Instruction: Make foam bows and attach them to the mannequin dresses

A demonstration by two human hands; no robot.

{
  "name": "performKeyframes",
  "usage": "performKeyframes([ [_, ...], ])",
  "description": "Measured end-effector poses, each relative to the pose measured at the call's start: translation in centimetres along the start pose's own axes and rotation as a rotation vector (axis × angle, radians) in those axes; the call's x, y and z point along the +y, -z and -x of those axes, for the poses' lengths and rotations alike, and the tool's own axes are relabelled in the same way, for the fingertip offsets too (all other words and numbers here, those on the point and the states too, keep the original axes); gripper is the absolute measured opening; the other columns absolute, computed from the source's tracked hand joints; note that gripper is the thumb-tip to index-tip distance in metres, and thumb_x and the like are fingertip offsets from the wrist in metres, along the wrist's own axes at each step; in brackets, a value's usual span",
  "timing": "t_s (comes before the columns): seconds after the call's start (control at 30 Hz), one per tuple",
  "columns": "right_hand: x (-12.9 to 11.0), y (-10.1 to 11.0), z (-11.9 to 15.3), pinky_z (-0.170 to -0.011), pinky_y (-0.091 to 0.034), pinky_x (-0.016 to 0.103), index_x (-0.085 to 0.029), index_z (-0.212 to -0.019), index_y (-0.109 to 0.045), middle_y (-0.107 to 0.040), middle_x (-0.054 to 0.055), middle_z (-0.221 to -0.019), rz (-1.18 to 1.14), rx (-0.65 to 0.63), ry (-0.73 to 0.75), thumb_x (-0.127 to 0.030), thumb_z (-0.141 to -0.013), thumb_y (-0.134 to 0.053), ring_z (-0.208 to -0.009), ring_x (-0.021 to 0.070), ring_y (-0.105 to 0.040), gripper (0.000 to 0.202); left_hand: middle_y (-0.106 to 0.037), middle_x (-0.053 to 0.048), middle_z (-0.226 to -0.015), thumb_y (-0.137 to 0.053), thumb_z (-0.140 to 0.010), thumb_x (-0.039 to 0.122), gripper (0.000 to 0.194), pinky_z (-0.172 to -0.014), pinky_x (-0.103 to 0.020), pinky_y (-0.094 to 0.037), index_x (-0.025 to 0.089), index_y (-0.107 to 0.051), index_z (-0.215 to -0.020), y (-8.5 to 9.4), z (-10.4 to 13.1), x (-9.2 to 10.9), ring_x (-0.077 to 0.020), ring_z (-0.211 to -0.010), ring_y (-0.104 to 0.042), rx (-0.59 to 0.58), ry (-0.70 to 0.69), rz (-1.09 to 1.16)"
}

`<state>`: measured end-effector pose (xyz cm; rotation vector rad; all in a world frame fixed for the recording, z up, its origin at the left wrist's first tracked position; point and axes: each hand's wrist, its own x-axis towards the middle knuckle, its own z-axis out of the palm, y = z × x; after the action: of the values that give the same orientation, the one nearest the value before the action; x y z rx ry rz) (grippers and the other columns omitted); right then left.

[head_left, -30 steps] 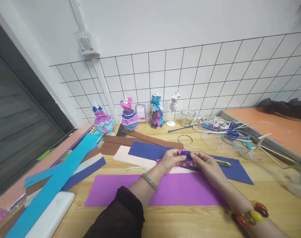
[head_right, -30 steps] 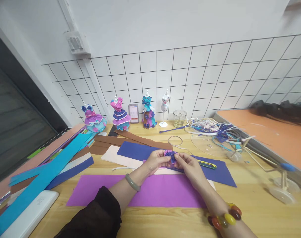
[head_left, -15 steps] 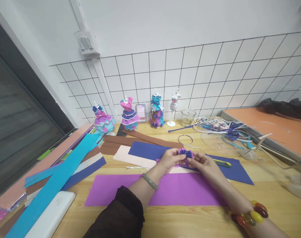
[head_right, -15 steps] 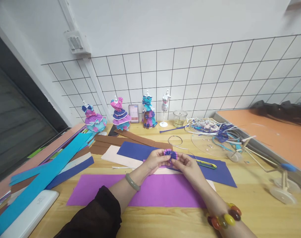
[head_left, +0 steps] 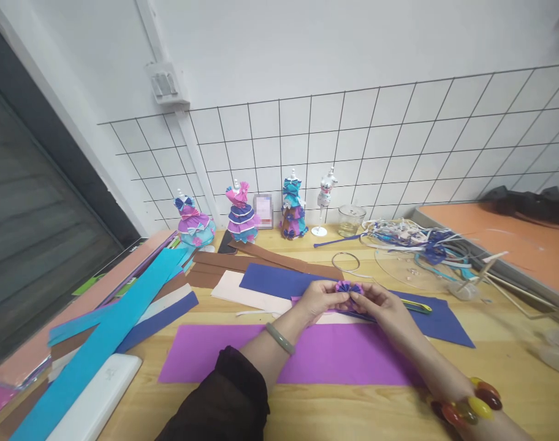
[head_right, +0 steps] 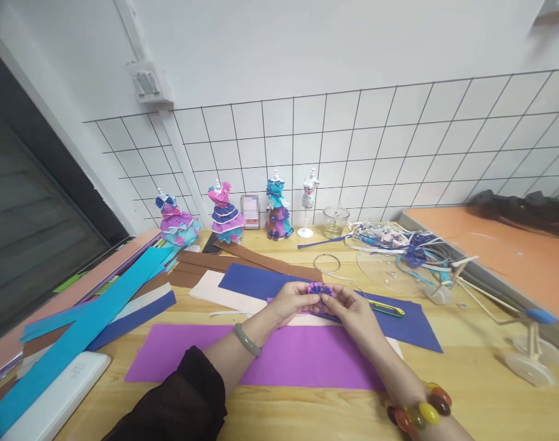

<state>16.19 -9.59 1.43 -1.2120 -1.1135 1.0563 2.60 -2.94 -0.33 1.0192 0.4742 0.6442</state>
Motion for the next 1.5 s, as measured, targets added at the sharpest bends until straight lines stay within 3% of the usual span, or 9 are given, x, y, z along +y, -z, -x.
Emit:
performKeyframes([
  [0.43, 0.8, 0.4, -0.3, -0.063, -0.046, 0.027, -0.018, -0.087, -0.063, -0.062, 0.003, -0.072, 0.043, 0.013, -0.007, -0.044, -0.062, -0.069, -0.065, 0.0156, -0.056, 0.037, -0.062, -0.010, -0.095, -0.075, -0.054, 0.028, 0.041, -0.070, -0.028, -0.045, 0.011, -0.061, -0.089, 0.3, -0.4, -0.5, -0.0124, -0.073, -0.058, 0.059, -0.122, 0.043],
  [0.6, 0.5, 0.2, 0.0, -0.067, -0.045, 0.029, -0.018, -0.088, -0.063, -0.064, 0.005, -0.079, 0.036, -0.025, -0.012, -0.043, -0.065, -0.067, -0.072, 0.0182, -0.057, 0.033, -0.063, -0.010, -0.093, -0.075, -0.053, 0.027, 0.046, -0.067, -0.028, -0.045, 0.012, -0.059, -0.093, 0.2, -0.4, -0.3, -0.0106, -0.066, -0.057, 0.083, -0.117, 0.012],
  [0.77, 0.4, 0.1, -0.1, -0.064, -0.045, 0.028, -0.018, -0.077, -0.064, -0.064, 0.004, -0.072, 0.037, -0.011, -0.041, -0.045, -0.063, -0.068, -0.067, 0.0176, -0.057, 0.030, -0.063, -0.006, -0.082, -0.077, -0.049, 0.026, 0.052, -0.065, -0.027, -0.046, 0.012, -0.058, -0.095, 0.1, -0.4, -0.2, -0.0094, -0.058, -0.056, 0.106, -0.099, 0.021],
  [1.17, -0.1, 0.0, 0.1, -0.062, -0.044, 0.025, -0.018, -0.075, -0.065, -0.063, 0.001, -0.067, -0.004, 0.022, -0.083, -0.047, -0.059, -0.070, -0.062, 0.0140, -0.056, 0.033, -0.063, -0.009, -0.090, -0.077, -0.049, 0.027, 0.052, -0.071, -0.030, -0.046, 0.012, -0.058, -0.095, 0.0, -0.3, -0.3, -0.0135, -0.071, -0.059, 0.125, -0.132, 0.027],
  [1.5, 1.1, 0.4, -0.3, -0.061, -0.045, 0.025, -0.019, -0.077, -0.065, -0.064, 0.001, -0.070, -0.087, 0.025, -0.159, -0.043, -0.060, -0.071, -0.059, 0.0134, -0.056, 0.030, -0.063, -0.006, -0.079, -0.075, -0.052, 0.022, 0.047, -0.068, -0.027, -0.045, 0.011, -0.060, -0.095, 0.1, -0.3, -0.2, -0.0093, -0.063, -0.056, 0.130, -0.175, -0.033],
])
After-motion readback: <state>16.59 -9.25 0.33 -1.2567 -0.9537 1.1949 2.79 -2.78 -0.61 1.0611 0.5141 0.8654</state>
